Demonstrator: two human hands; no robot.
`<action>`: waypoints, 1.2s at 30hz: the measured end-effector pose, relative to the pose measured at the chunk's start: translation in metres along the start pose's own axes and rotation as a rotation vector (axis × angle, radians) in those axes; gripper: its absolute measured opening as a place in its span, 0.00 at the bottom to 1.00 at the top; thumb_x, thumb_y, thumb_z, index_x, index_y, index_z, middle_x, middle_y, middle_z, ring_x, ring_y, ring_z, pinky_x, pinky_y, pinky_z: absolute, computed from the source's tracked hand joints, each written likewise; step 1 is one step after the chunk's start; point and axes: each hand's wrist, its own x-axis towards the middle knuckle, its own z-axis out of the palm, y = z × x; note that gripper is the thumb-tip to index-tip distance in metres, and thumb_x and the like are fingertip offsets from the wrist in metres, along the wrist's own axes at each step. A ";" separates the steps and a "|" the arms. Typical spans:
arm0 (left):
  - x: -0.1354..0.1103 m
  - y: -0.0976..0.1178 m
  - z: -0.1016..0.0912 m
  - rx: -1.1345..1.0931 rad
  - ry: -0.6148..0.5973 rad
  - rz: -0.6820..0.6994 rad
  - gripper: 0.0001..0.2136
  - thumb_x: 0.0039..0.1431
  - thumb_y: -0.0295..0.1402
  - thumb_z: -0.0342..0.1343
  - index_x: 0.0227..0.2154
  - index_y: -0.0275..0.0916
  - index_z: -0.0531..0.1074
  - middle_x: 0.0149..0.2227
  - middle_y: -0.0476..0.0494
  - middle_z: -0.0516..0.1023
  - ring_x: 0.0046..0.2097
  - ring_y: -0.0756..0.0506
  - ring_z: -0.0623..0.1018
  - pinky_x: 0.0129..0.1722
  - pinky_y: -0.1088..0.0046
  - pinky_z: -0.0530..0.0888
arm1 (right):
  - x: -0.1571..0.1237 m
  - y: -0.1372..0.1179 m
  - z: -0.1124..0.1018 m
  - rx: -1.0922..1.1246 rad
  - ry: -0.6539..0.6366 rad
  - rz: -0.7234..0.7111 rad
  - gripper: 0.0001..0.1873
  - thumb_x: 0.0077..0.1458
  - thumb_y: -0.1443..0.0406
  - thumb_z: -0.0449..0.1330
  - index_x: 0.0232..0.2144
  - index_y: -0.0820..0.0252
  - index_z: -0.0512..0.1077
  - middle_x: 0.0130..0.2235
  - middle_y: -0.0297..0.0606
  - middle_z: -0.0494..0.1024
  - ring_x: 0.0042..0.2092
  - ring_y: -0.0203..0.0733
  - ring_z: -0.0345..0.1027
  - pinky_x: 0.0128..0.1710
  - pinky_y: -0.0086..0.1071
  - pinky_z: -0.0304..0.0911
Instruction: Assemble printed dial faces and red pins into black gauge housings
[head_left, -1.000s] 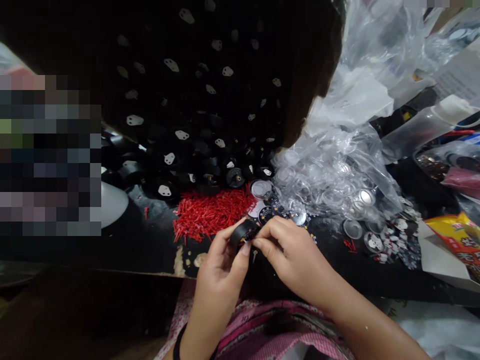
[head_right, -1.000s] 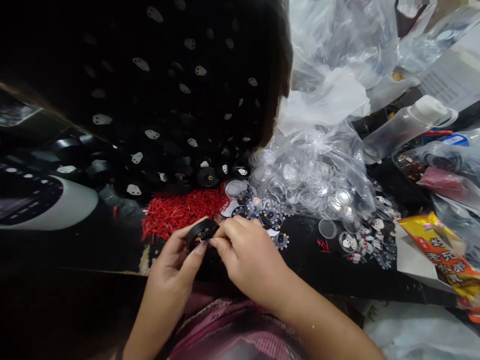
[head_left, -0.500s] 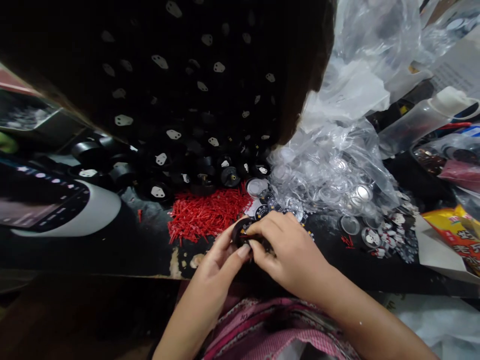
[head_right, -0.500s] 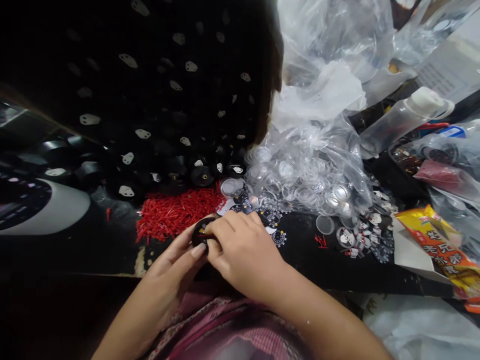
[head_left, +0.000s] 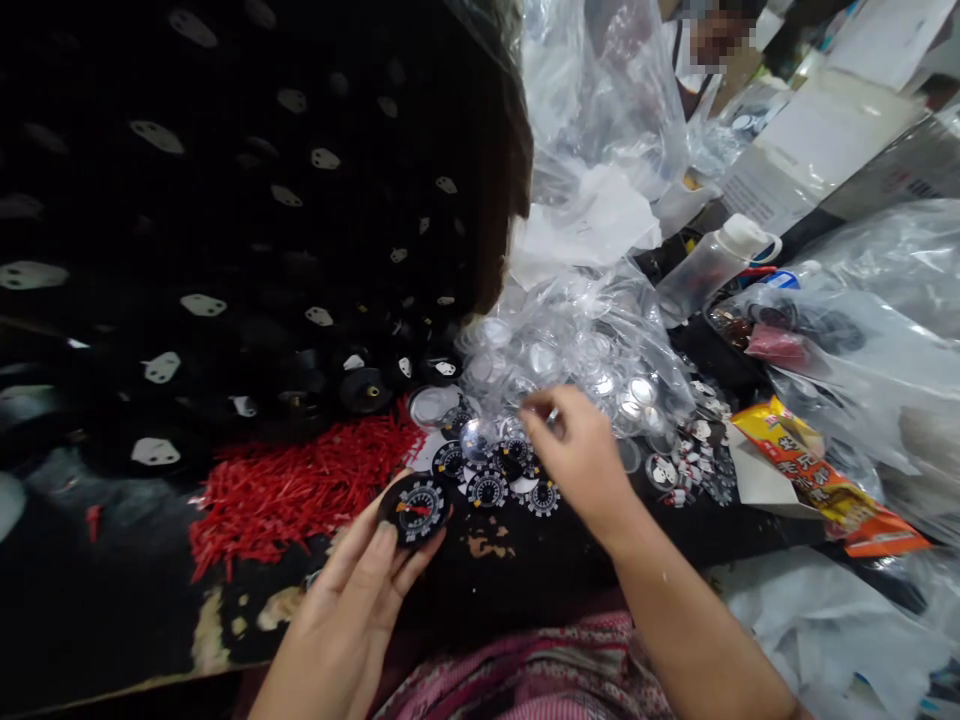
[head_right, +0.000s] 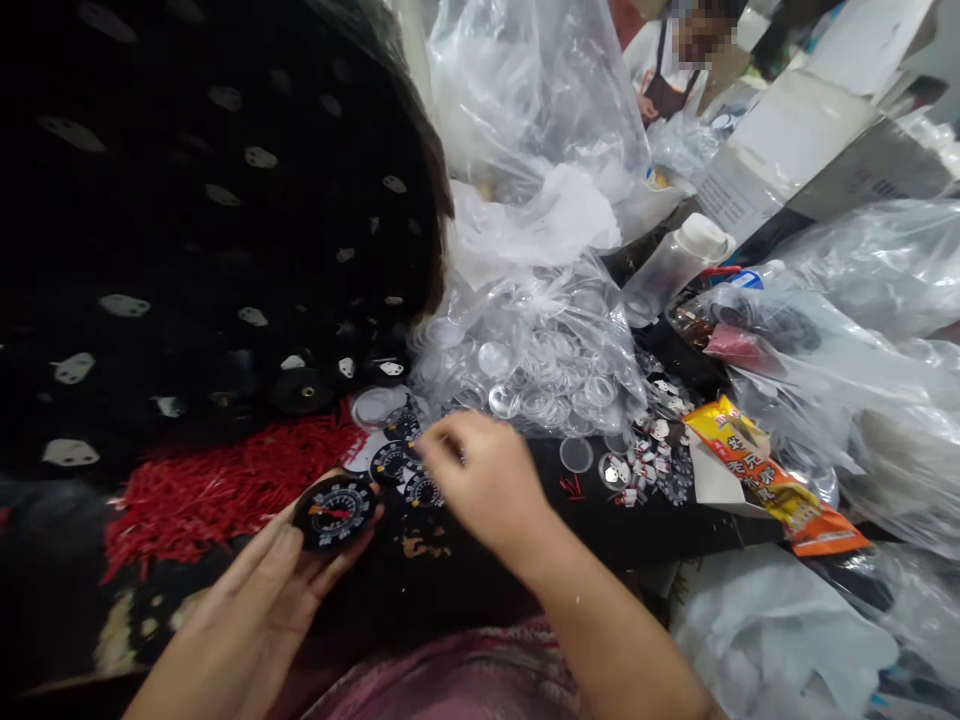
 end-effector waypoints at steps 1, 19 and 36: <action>0.000 0.002 0.004 -0.037 -0.013 -0.005 0.24 0.61 0.50 0.52 0.59 0.53 0.68 0.61 0.46 0.72 0.57 0.36 0.76 0.56 0.56 0.75 | 0.007 0.011 -0.004 -0.099 0.109 0.061 0.07 0.61 0.63 0.59 0.39 0.59 0.73 0.40 0.39 0.77 0.39 0.40 0.70 0.41 0.34 0.62; 0.008 0.020 0.027 -0.549 -0.211 -0.208 0.14 0.59 0.44 0.60 0.43 0.42 0.79 0.48 0.41 0.82 0.50 0.41 0.81 0.50 0.64 0.79 | -0.030 -0.005 0.014 -0.200 0.065 -0.417 0.08 0.64 0.65 0.58 0.43 0.58 0.76 0.47 0.39 0.82 0.50 0.45 0.73 0.53 0.41 0.61; -0.005 0.014 0.019 0.142 -0.127 0.321 0.18 0.57 0.39 0.61 0.51 0.46 0.77 0.57 0.43 0.76 0.59 0.37 0.74 0.57 0.61 0.72 | -0.007 -0.031 0.043 -0.107 0.066 -0.261 0.23 0.70 0.61 0.42 0.22 0.58 0.61 0.25 0.33 0.69 0.29 0.36 0.61 0.38 0.34 0.52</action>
